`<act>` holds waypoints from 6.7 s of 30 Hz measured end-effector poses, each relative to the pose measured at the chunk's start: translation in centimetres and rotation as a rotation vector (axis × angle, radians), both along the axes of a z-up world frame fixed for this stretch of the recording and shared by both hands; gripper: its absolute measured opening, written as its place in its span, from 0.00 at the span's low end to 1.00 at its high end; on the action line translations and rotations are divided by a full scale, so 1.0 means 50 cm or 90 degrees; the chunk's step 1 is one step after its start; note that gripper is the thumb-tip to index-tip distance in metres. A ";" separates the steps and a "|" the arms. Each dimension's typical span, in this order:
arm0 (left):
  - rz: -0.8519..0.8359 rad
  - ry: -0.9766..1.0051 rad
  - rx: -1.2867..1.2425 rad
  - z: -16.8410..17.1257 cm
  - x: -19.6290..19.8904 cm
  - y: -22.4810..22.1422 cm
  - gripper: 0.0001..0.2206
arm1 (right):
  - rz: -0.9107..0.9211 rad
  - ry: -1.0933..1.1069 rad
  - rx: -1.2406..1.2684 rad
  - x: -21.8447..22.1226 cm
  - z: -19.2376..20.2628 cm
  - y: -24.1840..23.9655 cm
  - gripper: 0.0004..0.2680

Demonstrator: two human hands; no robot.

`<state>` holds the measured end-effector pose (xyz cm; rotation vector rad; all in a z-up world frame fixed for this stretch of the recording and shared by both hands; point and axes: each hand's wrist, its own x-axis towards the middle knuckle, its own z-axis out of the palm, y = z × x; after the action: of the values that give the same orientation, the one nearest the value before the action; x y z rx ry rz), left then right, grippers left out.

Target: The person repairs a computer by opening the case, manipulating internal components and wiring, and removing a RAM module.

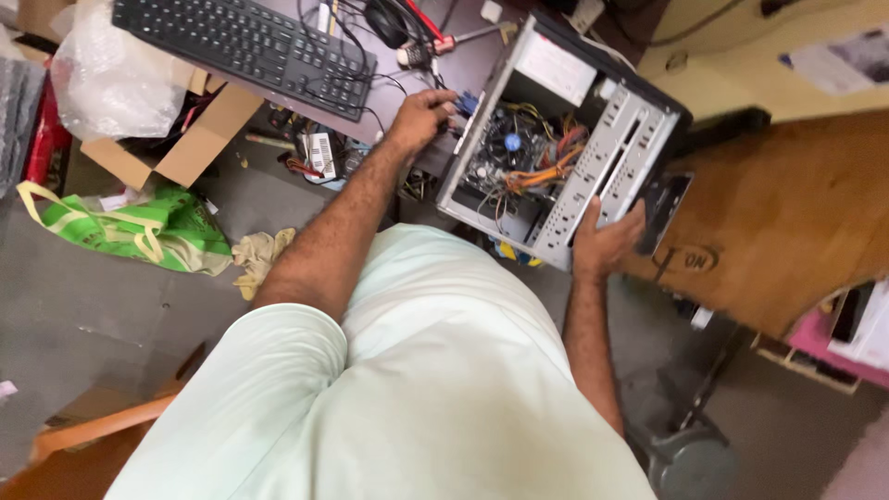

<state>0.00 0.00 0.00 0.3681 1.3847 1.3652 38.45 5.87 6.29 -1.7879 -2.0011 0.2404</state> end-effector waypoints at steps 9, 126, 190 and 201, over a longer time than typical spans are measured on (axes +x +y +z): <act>0.063 0.004 0.000 0.014 -0.017 0.045 0.22 | 0.014 0.088 -0.006 0.034 -0.028 0.025 0.29; -0.019 0.585 -0.189 0.081 0.141 0.110 0.30 | -0.135 0.283 -0.287 0.059 0.028 0.096 0.24; -0.005 0.615 -0.243 0.111 0.149 0.115 0.25 | -0.116 0.489 -0.439 0.073 -0.022 0.142 0.21; -0.016 0.586 -0.237 0.143 0.152 0.107 0.29 | -0.102 0.366 -0.316 0.072 -0.025 0.141 0.24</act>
<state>7.59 5.35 7.15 0.8140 2.3237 0.8874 42.07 12.91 5.03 -1.8560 -1.4555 1.1378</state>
